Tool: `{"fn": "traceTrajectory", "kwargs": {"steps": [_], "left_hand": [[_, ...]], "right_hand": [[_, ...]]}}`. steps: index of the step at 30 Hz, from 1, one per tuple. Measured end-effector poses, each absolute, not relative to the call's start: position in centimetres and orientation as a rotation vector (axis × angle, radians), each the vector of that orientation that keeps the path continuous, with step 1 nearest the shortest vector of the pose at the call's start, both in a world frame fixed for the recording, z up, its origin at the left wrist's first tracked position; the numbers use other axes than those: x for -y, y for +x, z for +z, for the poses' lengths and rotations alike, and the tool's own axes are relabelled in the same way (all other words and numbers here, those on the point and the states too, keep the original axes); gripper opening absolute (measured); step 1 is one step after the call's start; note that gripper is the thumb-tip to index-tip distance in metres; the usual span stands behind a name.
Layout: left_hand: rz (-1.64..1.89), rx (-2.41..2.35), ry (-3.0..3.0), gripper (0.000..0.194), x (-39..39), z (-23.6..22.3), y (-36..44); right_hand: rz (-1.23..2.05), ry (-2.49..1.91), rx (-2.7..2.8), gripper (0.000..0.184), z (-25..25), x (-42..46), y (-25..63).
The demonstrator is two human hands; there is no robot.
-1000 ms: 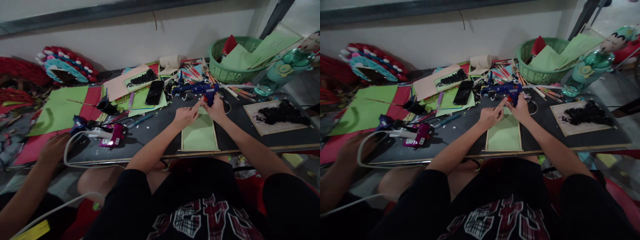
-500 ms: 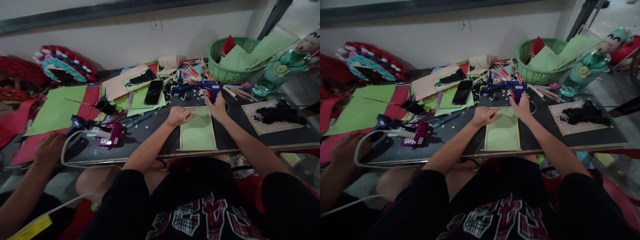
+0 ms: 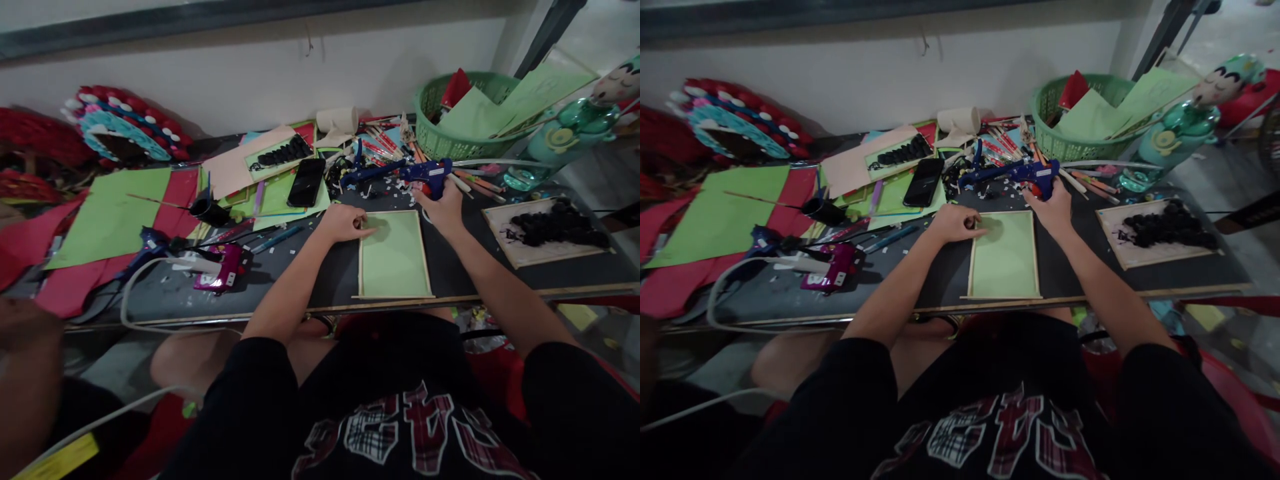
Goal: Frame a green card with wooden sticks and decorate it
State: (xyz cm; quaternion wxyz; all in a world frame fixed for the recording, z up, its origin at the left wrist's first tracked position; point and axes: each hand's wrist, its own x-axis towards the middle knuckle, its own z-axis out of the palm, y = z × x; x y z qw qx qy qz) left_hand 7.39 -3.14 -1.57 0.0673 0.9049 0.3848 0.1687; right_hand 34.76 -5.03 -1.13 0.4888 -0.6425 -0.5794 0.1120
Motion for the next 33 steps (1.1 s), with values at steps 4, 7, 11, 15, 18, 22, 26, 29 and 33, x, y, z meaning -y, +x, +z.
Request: {"fn": "traceTrajectory", "kwargs": {"steps": [4, 7, 11, 15, 18, 22, 26, 29, 33], "left_hand": [[0.285, -1.248, 2.567, 0.065, 2.6, -0.7, 7.1], [0.241, -1.286, 2.549, 0.076, 2.7, -0.2, 7.3], [0.171, -1.333, 2.548, 0.074, 2.9, 0.1, 7.4], [0.182, -1.45, 2.519, 0.066, 2.8, 0.0, 7.5], [0.201, -1.516, 2.489, 0.056, 2.7, -0.3, 7.6], [0.317, -1.565, 2.446, 0.034, 2.5, -0.9, 7.7], [0.423, -1.602, 2.447, 0.027, 2.1, -1.7, 7.7], [0.488, -1.616, 2.436, 0.025, 1.9, -2.2, 7.7], [0.576, -1.618, 2.411, 0.022, 1.8, -2.5, 7.5]], "right_hand": [[0.198, -1.614, 1.471, 0.045, -0.8, 4.8, 35.5], [0.071, -1.668, 1.574, 0.036, -0.7, 4.6, 36.1], [-0.064, -1.67, 1.837, 0.038, -0.7, 4.4, 37.2], [-0.036, -1.663, 2.013, 0.045, -0.5, 4.7, 37.6], [-0.017, -1.658, 2.058, 0.043, -0.5, 4.9, 37.5], [0.01, -1.648, 2.127, 0.042, -0.8, 4.9, 37.2], [0.008, -1.615, 2.106, 0.042, -1.3, 4.7, 37.1], [-0.002, -1.597, 2.062, 0.04, -1.4, 4.7, 37.0], [-0.006, -1.596, 1.992, 0.035, -1.1, 4.9, 36.7]]}}
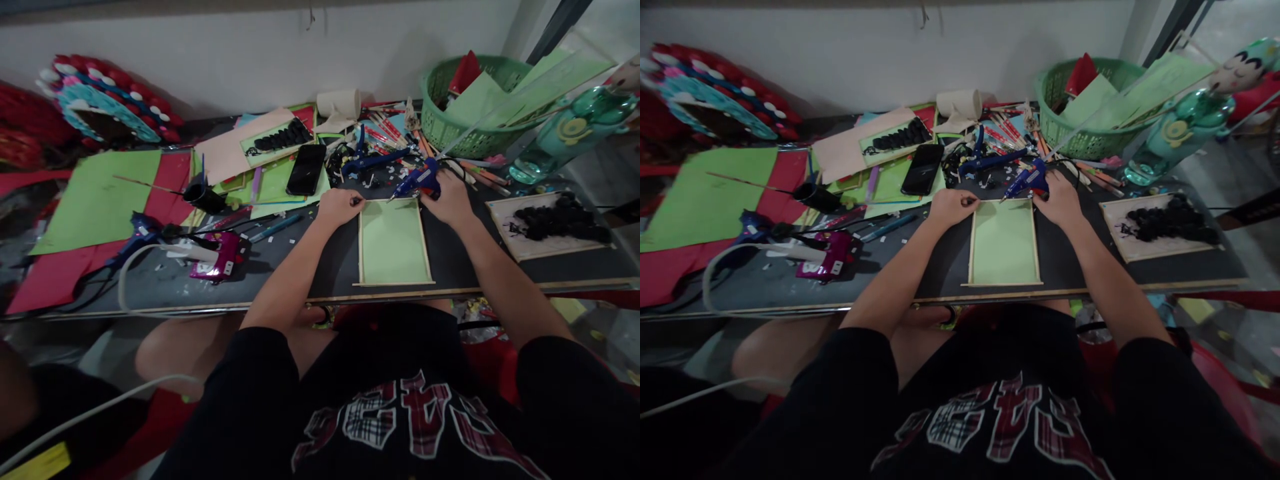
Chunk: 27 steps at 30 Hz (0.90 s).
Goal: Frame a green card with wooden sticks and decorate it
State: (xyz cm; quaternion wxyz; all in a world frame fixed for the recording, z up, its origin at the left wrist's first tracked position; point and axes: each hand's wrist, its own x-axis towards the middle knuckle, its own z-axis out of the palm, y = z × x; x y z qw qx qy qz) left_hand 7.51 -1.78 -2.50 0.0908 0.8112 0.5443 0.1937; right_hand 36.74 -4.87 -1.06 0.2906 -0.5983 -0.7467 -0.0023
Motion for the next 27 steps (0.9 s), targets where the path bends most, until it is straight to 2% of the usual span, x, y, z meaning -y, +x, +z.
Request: {"fn": "traceTrajectory", "kwargs": {"steps": [17, 27], "left_hand": [[0.495, -1.683, 2.449, 0.028, 1.92, -2.22, 7.49], [0.743, -1.855, 2.392, 0.031, 1.56, -2.79, 7.33]], "right_hand": [[-0.057, -1.613, 1.828, 0.033, -1.2, 5.03, 36.5], [-0.083, -1.61, 1.823, 0.033, -1.09, 5.21, 36.32]]}}
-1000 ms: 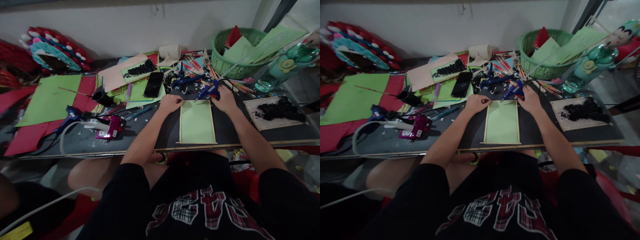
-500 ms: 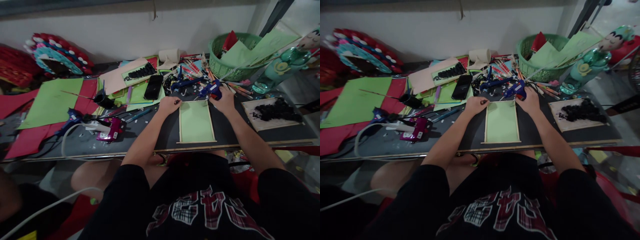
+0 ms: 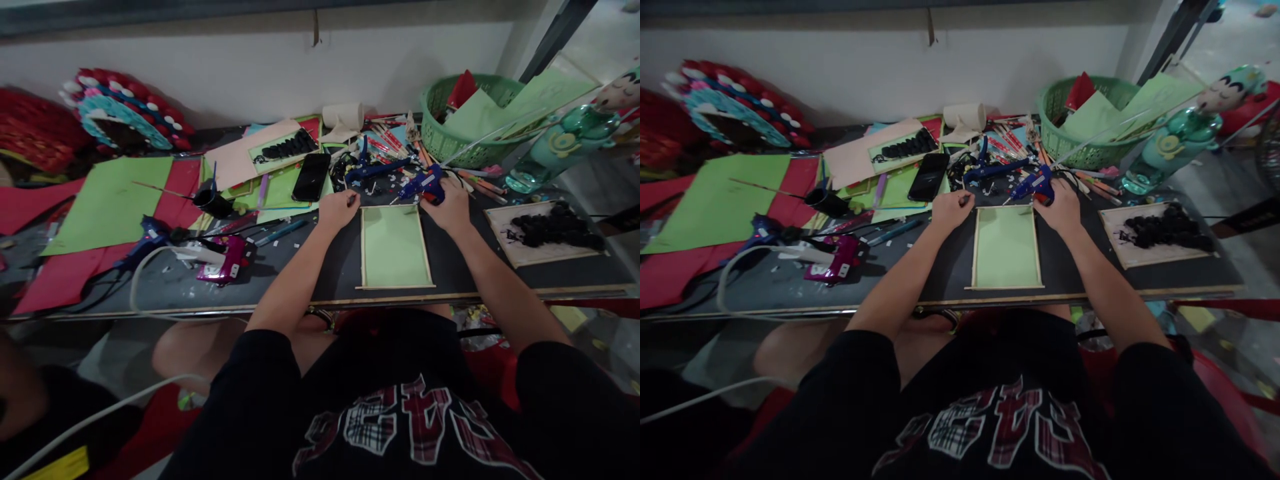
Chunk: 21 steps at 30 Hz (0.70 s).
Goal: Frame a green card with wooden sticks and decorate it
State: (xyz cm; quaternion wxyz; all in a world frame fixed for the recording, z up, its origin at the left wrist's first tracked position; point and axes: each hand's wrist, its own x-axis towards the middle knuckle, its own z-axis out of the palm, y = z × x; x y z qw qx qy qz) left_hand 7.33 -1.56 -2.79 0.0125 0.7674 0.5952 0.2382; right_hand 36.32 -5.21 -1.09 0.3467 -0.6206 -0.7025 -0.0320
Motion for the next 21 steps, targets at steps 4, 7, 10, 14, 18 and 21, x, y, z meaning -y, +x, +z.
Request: {"fn": "traceTrajectory", "kwargs": {"steps": [4, 7, 10, 14, 18, 21], "left_hand": [[0.703, -1.857, 2.385, 0.03, 1.6, -2.9, 7.4], [0.706, -1.85, 2.376, 0.03, 1.7, -2.8, 7.5], [0.665, -1.839, 2.391, 0.03, 1.6, -2.8, 7.5], [0.621, -1.893, 2.331, 0.031, 1.6, -2.6, 7.5], [0.67, -1.921, 2.268, 0.029, 1.7, -2.4, 7.5], [0.77, -1.943, 2.195, 0.031, 1.7, -2.2, 7.4]], "right_hand": [[-0.11, -1.651, 1.811, 0.036, -1.0, 5.8, 36.0], [-0.123, -1.666, 1.856, 0.038, -0.5, 5.9, 35.6], [-0.127, -1.604, 2.007, 0.039, 1.6, 5.5, 35.1], [-0.139, -1.517, 2.172, 0.038, 7.0, 3.7, 35.4], [-0.174, -1.497, 2.21, 0.039, 11.7, 1.7, 36.4], [-0.134, -1.45, 2.202, 0.038, 11.7, 0.9, 36.2]]}}
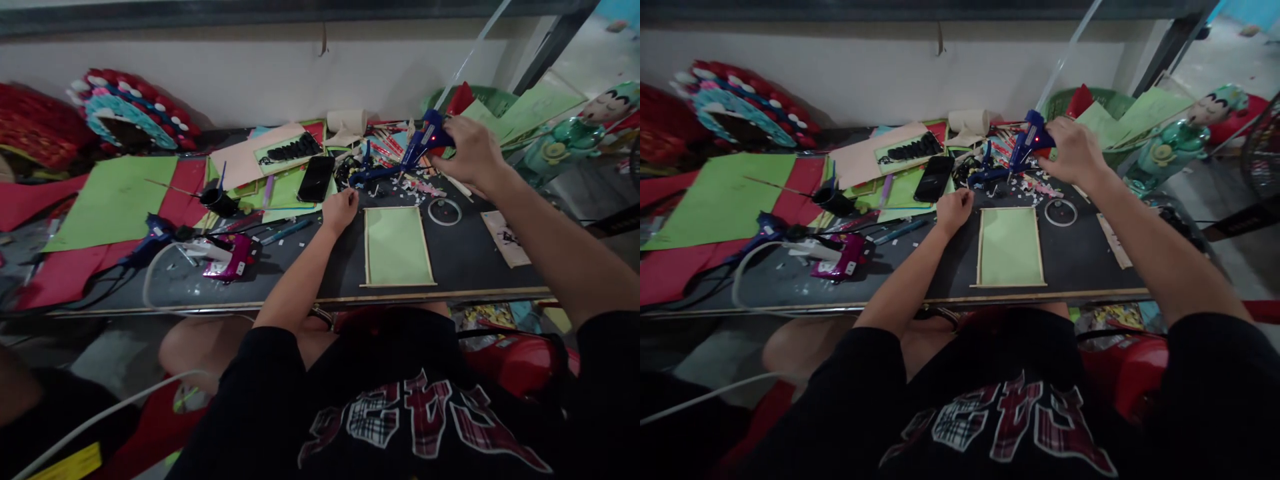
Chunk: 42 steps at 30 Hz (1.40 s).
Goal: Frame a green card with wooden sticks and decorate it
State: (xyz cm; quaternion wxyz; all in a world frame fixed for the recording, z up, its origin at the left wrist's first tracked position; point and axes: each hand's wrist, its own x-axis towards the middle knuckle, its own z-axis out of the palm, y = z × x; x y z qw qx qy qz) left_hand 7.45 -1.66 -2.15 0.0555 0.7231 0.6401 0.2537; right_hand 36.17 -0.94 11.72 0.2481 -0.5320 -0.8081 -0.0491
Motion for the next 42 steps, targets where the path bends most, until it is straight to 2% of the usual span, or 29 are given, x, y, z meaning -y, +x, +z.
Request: {"fn": "traceTrajectory", "kwargs": {"steps": [8, 14, 19, 33, 38, 41, 42], "left_hand": [[0.969, -2.01, 1.943, 0.033, 1.2, -2.1, 7.0], [0.928, -1.987, 1.981, 0.03, 1.2, -2.0, 7.1], [0.877, -2.005, 1.984, 0.033, 1.7, -1.2, 7.3], [0.777, -1.97, 2.046, 0.024, 1.9, -1.2, 7.4], [0.741, -1.98, 2.054, 0.023, 1.9, -1.4, 7.4], [0.724, -1.994, 2.067, 0.025, 1.8, -1.5, 7.3], [0.723, -1.993, 2.071, 0.025, 1.8, -1.5, 7.3]], "right_hand": [[-0.098, -1.553, 2.312, 0.039, 3.9, 1.7, 32.5], [-0.161, -1.489, 2.274, 0.042, 2.0, 1.6, 31.5], [-0.166, -1.534, 2.322, 0.045, 1.9, 1.7, 31.0], [-0.296, -1.505, 2.432, 0.047, 2.8, 2.1, 30.6], [-0.353, -1.568, 2.419, 0.048, 5.6, 1.6, 31.5], [-0.346, -1.775, 2.191, 0.053, 8.2, 0.3, 33.1], [-0.3, -1.827, 2.12, 0.048, 9.0, -0.2, 33.7]]}}
